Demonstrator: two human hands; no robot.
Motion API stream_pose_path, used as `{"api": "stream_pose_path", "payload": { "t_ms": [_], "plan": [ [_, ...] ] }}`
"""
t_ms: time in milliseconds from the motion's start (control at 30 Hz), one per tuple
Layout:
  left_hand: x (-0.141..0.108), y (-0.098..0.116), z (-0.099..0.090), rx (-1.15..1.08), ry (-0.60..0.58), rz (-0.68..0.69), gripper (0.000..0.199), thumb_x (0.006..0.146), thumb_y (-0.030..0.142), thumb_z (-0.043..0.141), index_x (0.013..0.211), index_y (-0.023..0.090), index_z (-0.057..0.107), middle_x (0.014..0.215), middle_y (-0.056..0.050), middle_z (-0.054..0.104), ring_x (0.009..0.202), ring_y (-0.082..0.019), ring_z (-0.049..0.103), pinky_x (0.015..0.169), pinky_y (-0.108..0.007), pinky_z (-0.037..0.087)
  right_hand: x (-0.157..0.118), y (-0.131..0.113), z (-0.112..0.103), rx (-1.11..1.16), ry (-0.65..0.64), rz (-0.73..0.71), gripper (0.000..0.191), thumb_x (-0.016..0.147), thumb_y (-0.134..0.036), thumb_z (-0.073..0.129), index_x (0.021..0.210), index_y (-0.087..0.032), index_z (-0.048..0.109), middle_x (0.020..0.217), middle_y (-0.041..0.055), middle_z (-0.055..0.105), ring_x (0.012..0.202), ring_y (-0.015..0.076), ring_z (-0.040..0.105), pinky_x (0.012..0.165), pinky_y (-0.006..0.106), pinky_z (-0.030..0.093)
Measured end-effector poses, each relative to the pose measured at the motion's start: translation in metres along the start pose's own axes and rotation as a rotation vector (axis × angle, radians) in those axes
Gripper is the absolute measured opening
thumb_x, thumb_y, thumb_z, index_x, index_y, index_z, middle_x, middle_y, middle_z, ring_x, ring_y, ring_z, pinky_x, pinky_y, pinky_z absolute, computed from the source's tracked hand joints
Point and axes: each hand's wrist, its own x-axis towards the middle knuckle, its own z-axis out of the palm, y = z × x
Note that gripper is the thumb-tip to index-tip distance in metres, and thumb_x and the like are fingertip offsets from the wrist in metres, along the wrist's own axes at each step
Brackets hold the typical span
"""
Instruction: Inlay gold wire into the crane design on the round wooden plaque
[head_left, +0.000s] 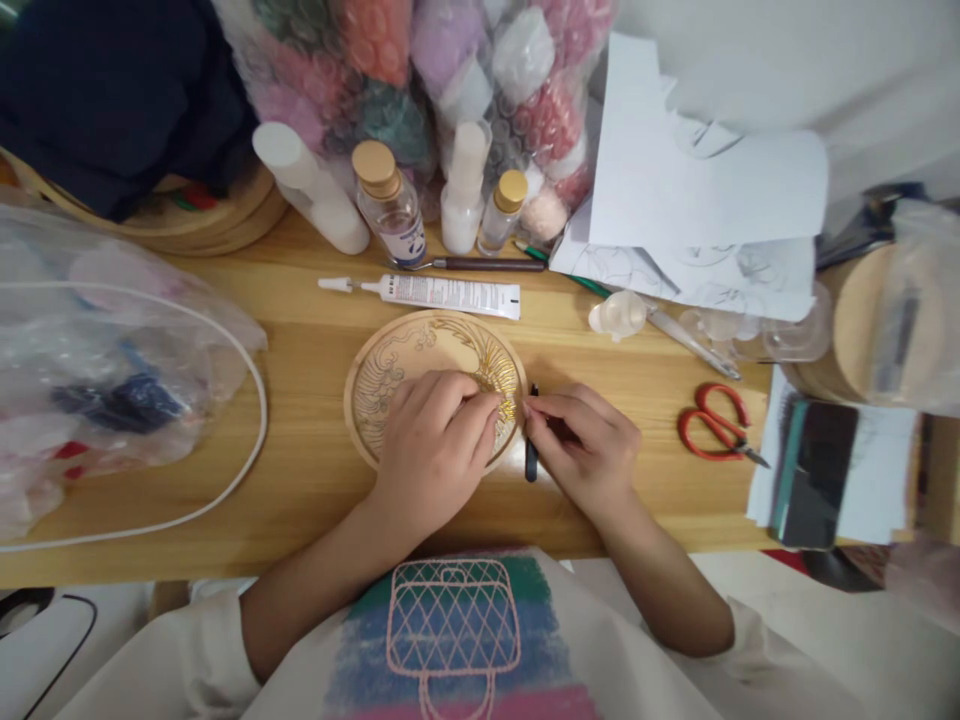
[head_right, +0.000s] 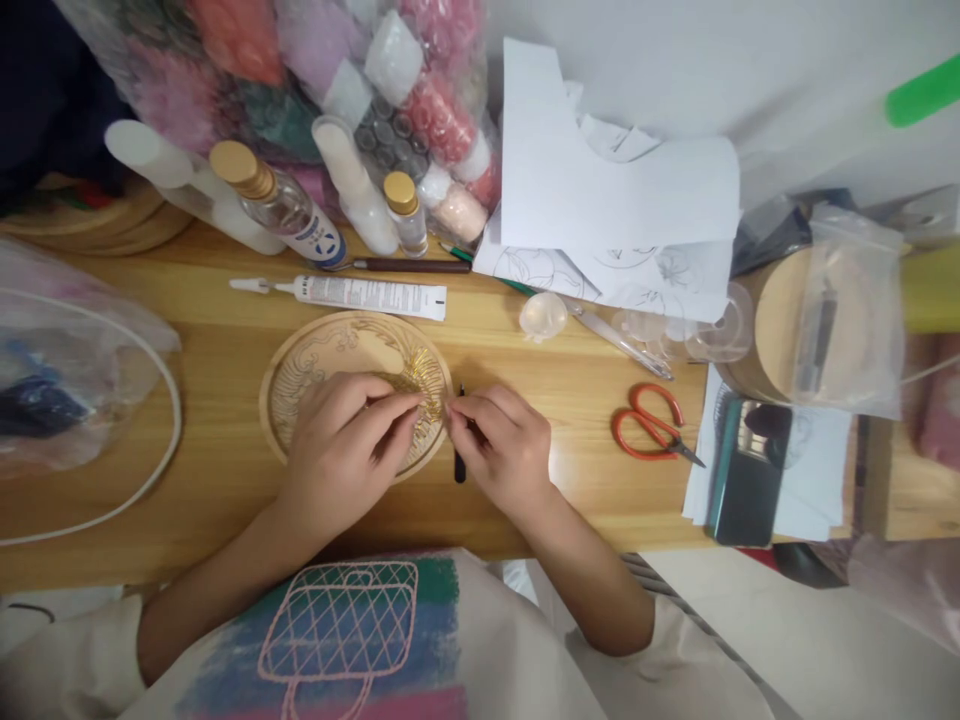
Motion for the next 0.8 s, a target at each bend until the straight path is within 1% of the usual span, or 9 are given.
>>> {"api": "stream_pose_path", "payload": {
  "t_ms": [233,400,600,800],
  "plan": [
    [0.0003,-0.0002,-0.0005,-0.011,0.003,0.005,0.008,0.092,0.016,0.057,0.092,0.017,0.066,0.081,-0.004,0.062,0.079,-0.021,0.059,0.072,-0.037,0.045,-0.0002,0.0006,0.0002,0.009,0.000,0.003,0.009,0.085,-0.010,0.065,0.088,-0.019,0.068,0.072,0.0020,0.068,0.062,0.0111,0.062,0.056,0.023,0.051],
    [-0.0002,-0.0008,0.0005,-0.009,0.007,0.003,0.009,0.092,0.016,0.057,0.092,0.017,0.066,0.081,-0.004,0.062,0.079,-0.021,0.058,0.071,-0.037,0.044,-0.0008,0.0011,0.0000,-0.002,-0.001,0.004,0.009,0.086,-0.012,0.064,0.087,-0.019,0.068,0.071,0.0012,0.067,0.061,0.0108,0.061,0.054,0.023,0.050],
    [-0.0002,-0.0002,0.0007,-0.008,0.000,-0.003,0.009,0.093,0.017,0.055,0.092,0.019,0.065,0.082,-0.003,0.062,0.079,-0.020,0.059,0.072,-0.036,0.044,0.0000,0.0008,0.0000,0.001,-0.001,-0.008,0.009,0.084,-0.009,0.065,0.087,-0.018,0.067,0.070,0.0016,0.067,0.061,0.0109,0.061,0.055,0.022,0.050],
    [-0.0002,-0.0007,0.0013,-0.025,-0.004,0.004,0.009,0.091,0.015,0.056,0.092,0.017,0.065,0.083,-0.004,0.063,0.080,-0.020,0.059,0.073,-0.036,0.044,0.0010,0.0009,0.0007,-0.017,0.001,-0.015,0.008,0.085,-0.011,0.064,0.086,-0.018,0.067,0.069,0.0014,0.067,0.061,0.0120,0.062,0.055,0.023,0.051]
  ]
}}
